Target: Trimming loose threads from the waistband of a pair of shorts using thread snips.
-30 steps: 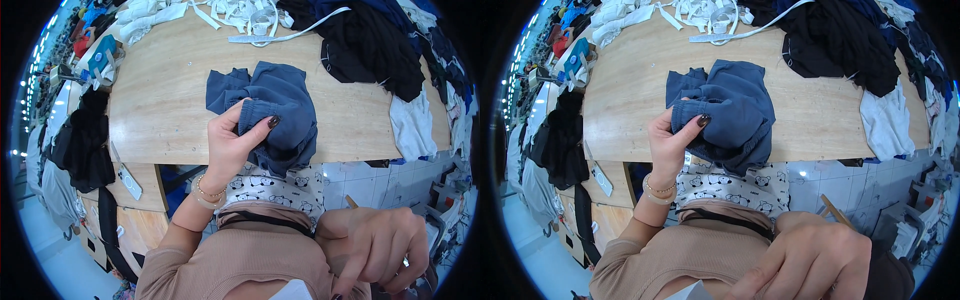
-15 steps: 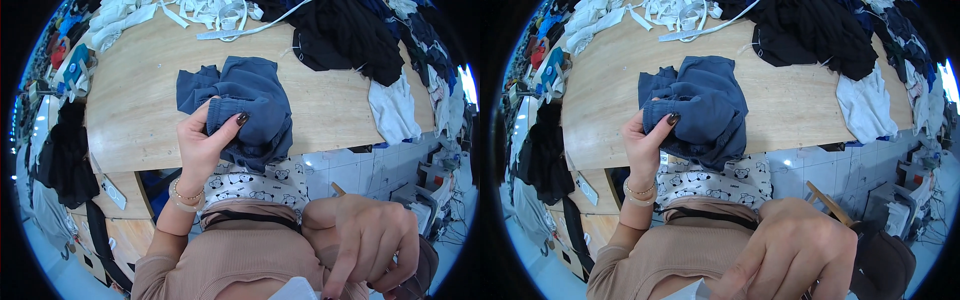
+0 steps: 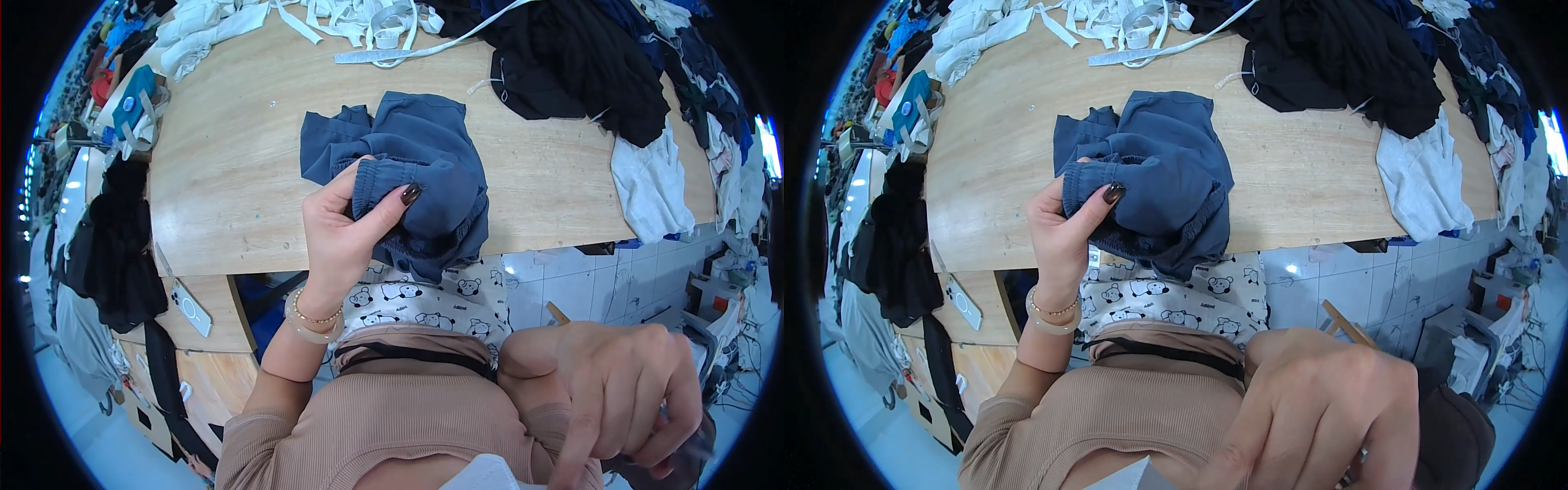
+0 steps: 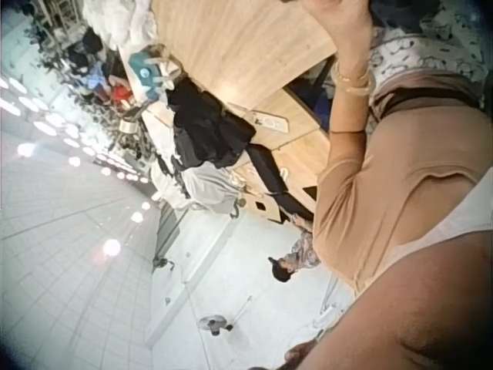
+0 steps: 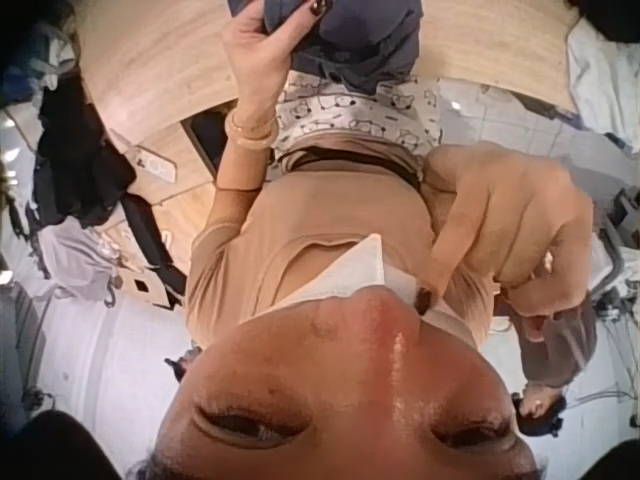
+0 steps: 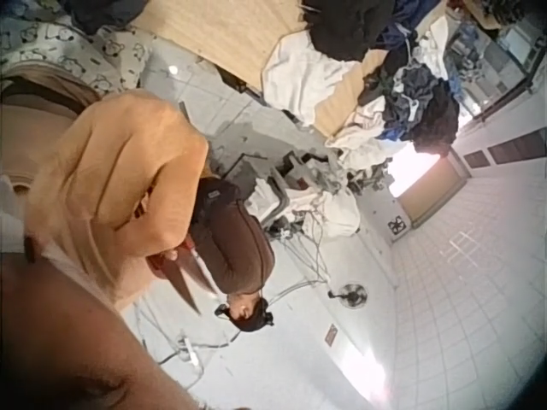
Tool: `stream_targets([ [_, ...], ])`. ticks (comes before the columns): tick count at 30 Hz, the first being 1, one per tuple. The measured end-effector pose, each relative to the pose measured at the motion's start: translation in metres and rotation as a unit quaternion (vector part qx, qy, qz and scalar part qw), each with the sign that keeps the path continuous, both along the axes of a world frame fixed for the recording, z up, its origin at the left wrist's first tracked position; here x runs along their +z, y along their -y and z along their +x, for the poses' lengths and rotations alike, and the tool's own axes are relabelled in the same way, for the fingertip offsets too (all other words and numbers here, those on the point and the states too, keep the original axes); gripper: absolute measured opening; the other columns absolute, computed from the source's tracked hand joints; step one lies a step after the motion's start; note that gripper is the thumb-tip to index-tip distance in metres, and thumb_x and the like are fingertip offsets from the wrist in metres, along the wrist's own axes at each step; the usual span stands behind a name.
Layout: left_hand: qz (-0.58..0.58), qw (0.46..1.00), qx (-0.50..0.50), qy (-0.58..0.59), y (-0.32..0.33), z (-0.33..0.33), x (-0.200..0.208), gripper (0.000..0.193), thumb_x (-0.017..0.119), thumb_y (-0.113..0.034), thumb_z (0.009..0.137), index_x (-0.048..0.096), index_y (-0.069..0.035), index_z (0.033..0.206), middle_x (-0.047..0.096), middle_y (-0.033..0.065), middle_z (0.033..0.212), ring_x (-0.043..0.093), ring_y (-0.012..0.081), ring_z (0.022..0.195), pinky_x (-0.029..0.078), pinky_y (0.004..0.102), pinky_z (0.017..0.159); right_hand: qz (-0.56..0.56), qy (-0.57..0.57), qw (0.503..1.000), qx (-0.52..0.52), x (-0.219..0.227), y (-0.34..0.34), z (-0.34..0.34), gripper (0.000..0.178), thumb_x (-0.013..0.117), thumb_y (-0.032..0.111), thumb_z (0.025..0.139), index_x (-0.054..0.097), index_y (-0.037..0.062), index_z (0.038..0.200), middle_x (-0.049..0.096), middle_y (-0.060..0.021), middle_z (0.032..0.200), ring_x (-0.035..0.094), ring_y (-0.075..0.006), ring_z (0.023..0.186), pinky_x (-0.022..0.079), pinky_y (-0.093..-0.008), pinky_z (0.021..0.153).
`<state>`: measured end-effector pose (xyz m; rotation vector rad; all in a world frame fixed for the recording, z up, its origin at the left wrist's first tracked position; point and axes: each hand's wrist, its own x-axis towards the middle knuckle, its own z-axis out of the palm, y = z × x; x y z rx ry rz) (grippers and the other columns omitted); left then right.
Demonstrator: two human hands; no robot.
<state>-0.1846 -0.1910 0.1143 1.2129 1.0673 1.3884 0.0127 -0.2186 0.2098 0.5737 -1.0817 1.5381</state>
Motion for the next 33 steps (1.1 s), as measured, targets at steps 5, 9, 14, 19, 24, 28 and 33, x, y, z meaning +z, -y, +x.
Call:
stream_targets([
  [5, -0.028, 1.000, -0.003, 0.003, -0.002, 0.004, 0.004, 0.009, 0.065, 0.003, 0.078, 0.066, 0.004, 0.087, 0.060, 0.0012, 0.082, 0.052, 0.0074, 0.075, 0.041, 0.0206, 0.070, -0.233, 0.048, 0.969, -0.068, -0.015, 0.001, 0.002, 0.022, 0.058, 0.019, 0.089, 0.050, 0.0058, 0.074, 0.054, -0.0104, 0.073, 0.048, -0.0219, 0.062, 0.048, -0.0438, 0.061],
  [9, -0.016, 1.000, -0.008, 0.006, 0.000, 0.000, 0.002, 0.011, 0.064, 0.005, 0.079, 0.066, 0.004, 0.090, 0.060, 0.0013, 0.084, 0.053, 0.0074, 0.078, 0.042, 0.0201, 0.071, -0.265, 0.173, 0.941, 0.123, -0.042, 0.021, -0.030, 0.023, 0.072, 0.019, 0.079, 0.062, 0.0019, 0.088, 0.060, -0.0095, 0.084, 0.047, -0.0167, 0.062, 0.040, -0.0299, 0.058],
  [14, -0.019, 0.999, -0.025, 0.036, 0.003, -0.001, 0.004, 0.012, 0.065, 0.005, 0.079, 0.065, 0.005, 0.091, 0.060, 0.0020, 0.087, 0.054, 0.0077, 0.079, 0.043, 0.0203, 0.072, -0.221, 0.193, 0.936, 0.192, -0.038, 0.024, -0.035, 0.014, 0.071, 0.008, 0.077, 0.063, 0.0010, 0.087, 0.064, -0.0088, 0.082, 0.057, -0.0199, 0.070, 0.043, -0.0295, 0.064],
  [19, -0.018, 0.999, -0.040, 0.026, -0.004, -0.001, 0.000, 0.011, 0.066, 0.005, 0.077, 0.064, 0.006, 0.088, 0.059, 0.0047, 0.090, 0.054, 0.0108, 0.084, 0.043, 0.0219, 0.076, -0.244, 0.269, 0.928, -0.080, -0.030, 0.014, -0.029, 0.022, 0.077, 0.014, 0.070, 0.064, 0.0004, 0.081, 0.065, -0.0099, 0.077, 0.059, -0.0206, 0.065, 0.046, -0.0287, 0.062],
  [24, 0.007, 0.999, -0.032, 0.019, -0.008, -0.012, 0.014, 0.015, 0.065, 0.004, 0.077, 0.065, 0.004, 0.092, 0.055, 0.0067, 0.109, 0.053, 0.0113, 0.096, 0.043, 0.0233, 0.084, -0.235, 0.493, 0.680, -0.489, -0.063, -0.042, -0.020, 0.016, 0.051, -0.001, 0.085, 0.063, -0.0007, 0.095, 0.064, -0.0053, 0.095, 0.056, -0.0103, 0.083, 0.043, -0.0212, 0.066],
  [28, 0.108, 0.983, -0.001, 0.151, -0.031, -0.043, 0.058, 0.024, 0.061, 0.000, 0.083, 0.061, 0.006, 0.106, 0.065, 0.0107, 0.100, 0.062, 0.0145, 0.089, 0.050, 0.0256, 0.083, -0.086, 0.529, 0.774, -0.336, -0.111, -0.062, -0.004, 0.031, 0.053, -0.002, 0.081, 0.063, 0.0105, 0.107, 0.060, -0.0012, 0.114, 0.036, -0.0204, 0.129, 0.040, -0.0288, 0.086],
  [33, 0.179, 0.977, 0.017, 0.118, -0.073, -0.082, 0.103, 0.024, 0.056, -0.009, 0.089, 0.058, 0.003, 0.110, 0.065, 0.0129, 0.104, 0.064, 0.0209, 0.093, 0.051, 0.0316, 0.083, 0.102, 0.589, 0.662, -0.452, -0.099, -0.057, -0.026, 0.039, 0.058, -0.002, 0.069, 0.064, 0.0090, 0.105, 0.055, -0.0056, 0.088, 0.048, -0.0224, 0.096, 0.030, -0.0359, 0.092],
])
